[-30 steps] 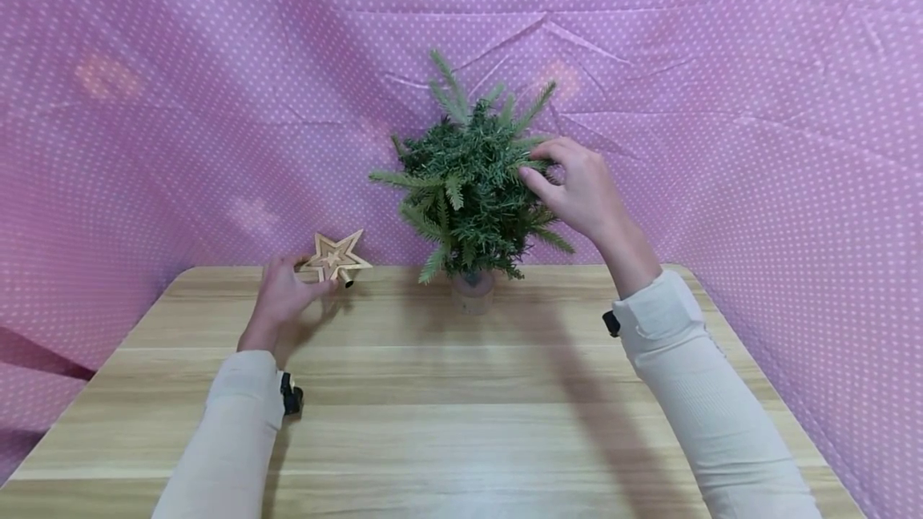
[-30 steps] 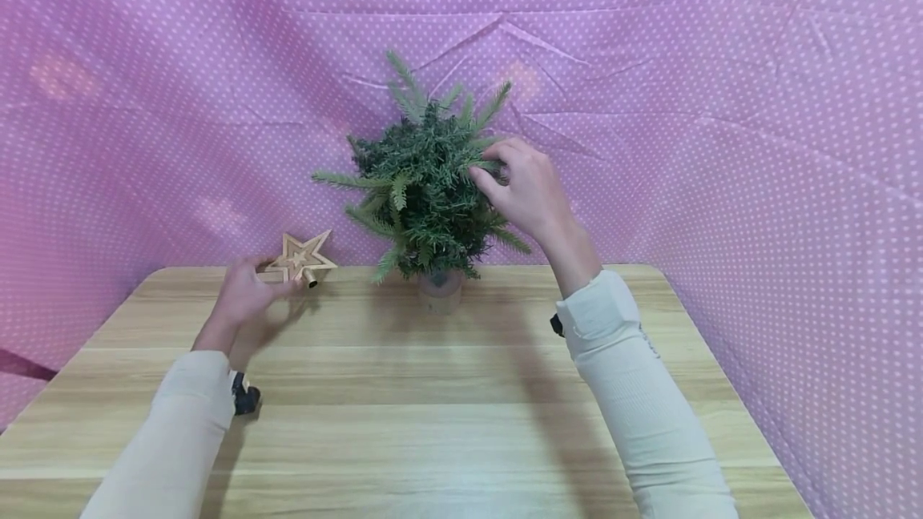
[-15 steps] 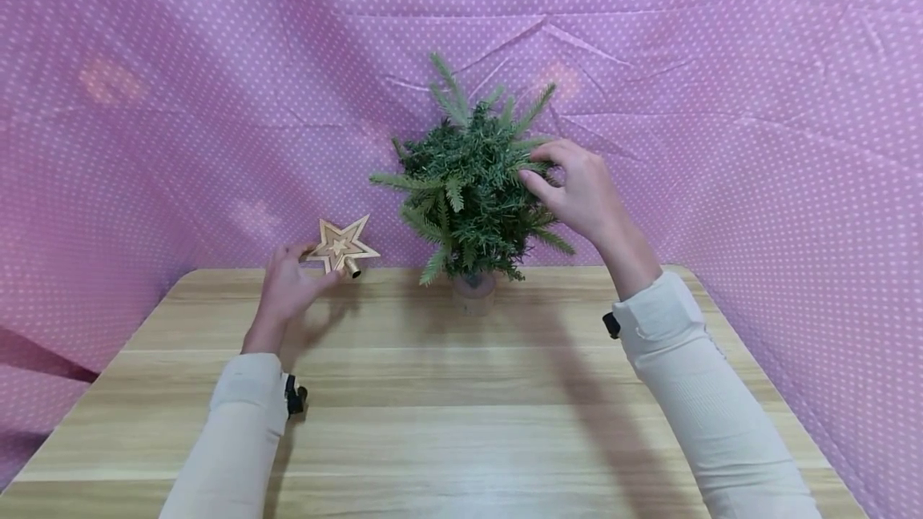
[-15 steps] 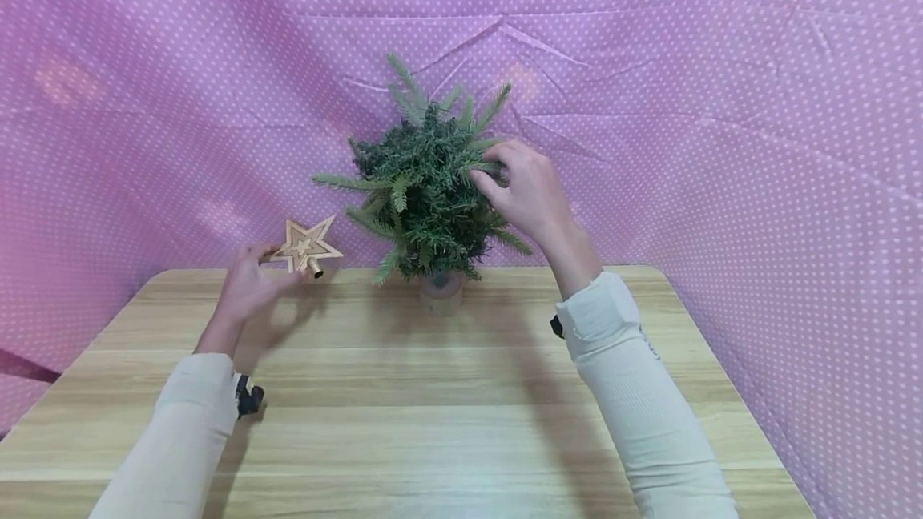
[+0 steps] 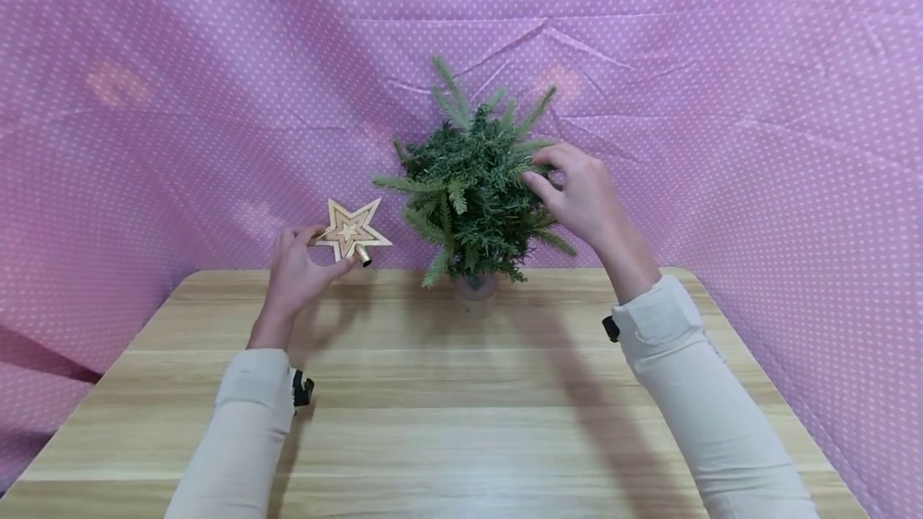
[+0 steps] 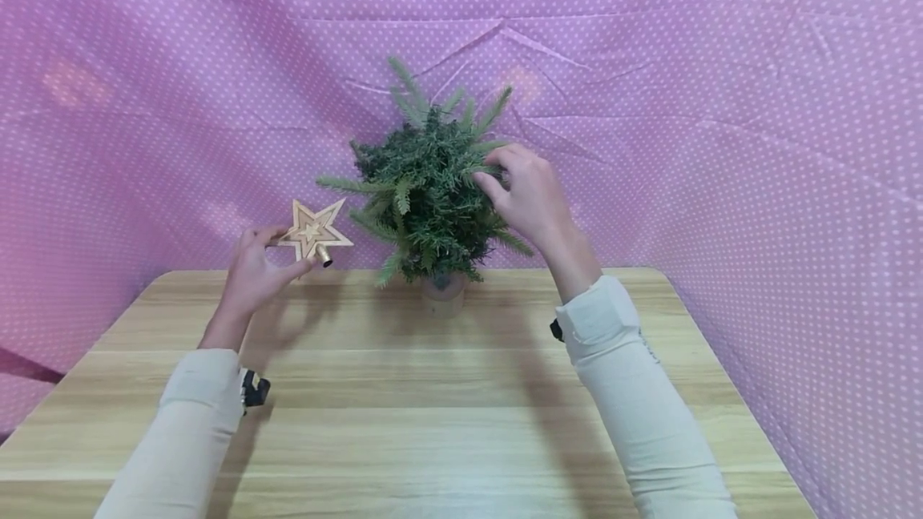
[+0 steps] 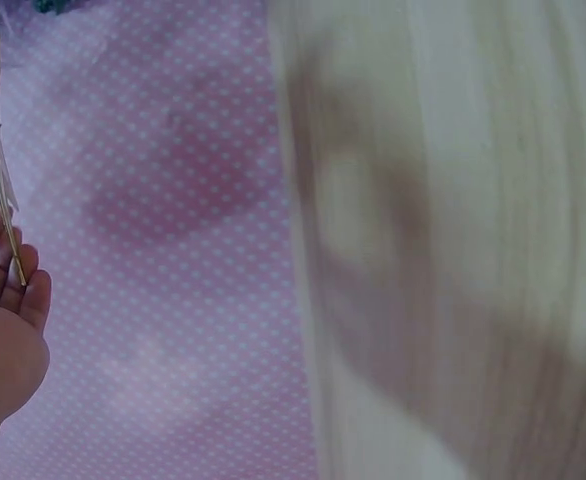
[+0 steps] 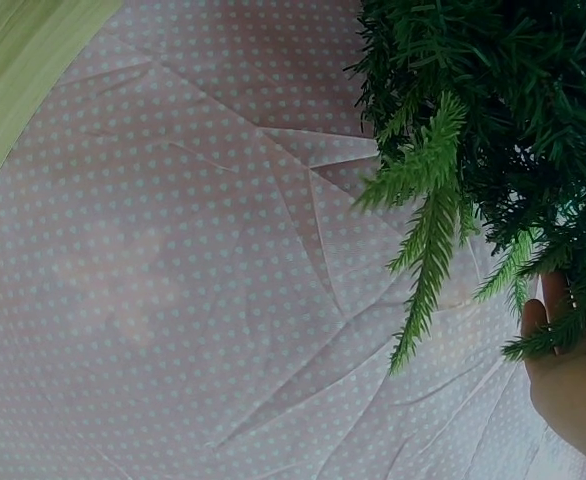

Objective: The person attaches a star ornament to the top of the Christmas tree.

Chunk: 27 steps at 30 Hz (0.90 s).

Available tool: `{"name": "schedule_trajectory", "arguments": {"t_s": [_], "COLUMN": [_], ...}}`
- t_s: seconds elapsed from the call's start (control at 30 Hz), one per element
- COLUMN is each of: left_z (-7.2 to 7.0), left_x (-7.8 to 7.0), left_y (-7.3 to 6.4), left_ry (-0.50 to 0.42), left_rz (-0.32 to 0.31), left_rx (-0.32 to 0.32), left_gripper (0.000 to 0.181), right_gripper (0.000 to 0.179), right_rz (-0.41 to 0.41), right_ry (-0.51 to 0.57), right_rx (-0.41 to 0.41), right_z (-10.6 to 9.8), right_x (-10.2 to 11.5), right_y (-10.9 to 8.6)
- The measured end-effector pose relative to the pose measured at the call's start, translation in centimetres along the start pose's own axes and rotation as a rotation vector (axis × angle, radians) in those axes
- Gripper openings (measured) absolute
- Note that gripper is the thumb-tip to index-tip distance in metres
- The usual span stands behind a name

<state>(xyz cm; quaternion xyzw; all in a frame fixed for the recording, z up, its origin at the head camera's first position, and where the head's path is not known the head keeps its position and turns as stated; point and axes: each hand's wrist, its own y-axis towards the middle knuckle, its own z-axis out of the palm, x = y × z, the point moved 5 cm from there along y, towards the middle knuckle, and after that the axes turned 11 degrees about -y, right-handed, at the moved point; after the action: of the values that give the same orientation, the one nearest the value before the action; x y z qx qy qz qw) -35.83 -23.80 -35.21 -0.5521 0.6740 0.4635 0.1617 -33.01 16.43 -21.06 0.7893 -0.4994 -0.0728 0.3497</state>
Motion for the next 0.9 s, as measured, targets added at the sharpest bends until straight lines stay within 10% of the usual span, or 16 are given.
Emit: {"name": "schedule_trajectory", "arguments": {"t_s": [0.9], "left_z": [-1.5], "left_x": [-8.0], "left_y": [1.4], "left_ry": [-0.04], "left_rz": [0.257], "left_rx": [-0.207], "left_gripper": [0.073], "right_gripper": [0.029], "right_rz": [-0.015], "right_ry": [-0.009], "right_rx": [-0.022], "right_z": [0.0], "right_x": [0.2], "right_y": [-0.2]}}
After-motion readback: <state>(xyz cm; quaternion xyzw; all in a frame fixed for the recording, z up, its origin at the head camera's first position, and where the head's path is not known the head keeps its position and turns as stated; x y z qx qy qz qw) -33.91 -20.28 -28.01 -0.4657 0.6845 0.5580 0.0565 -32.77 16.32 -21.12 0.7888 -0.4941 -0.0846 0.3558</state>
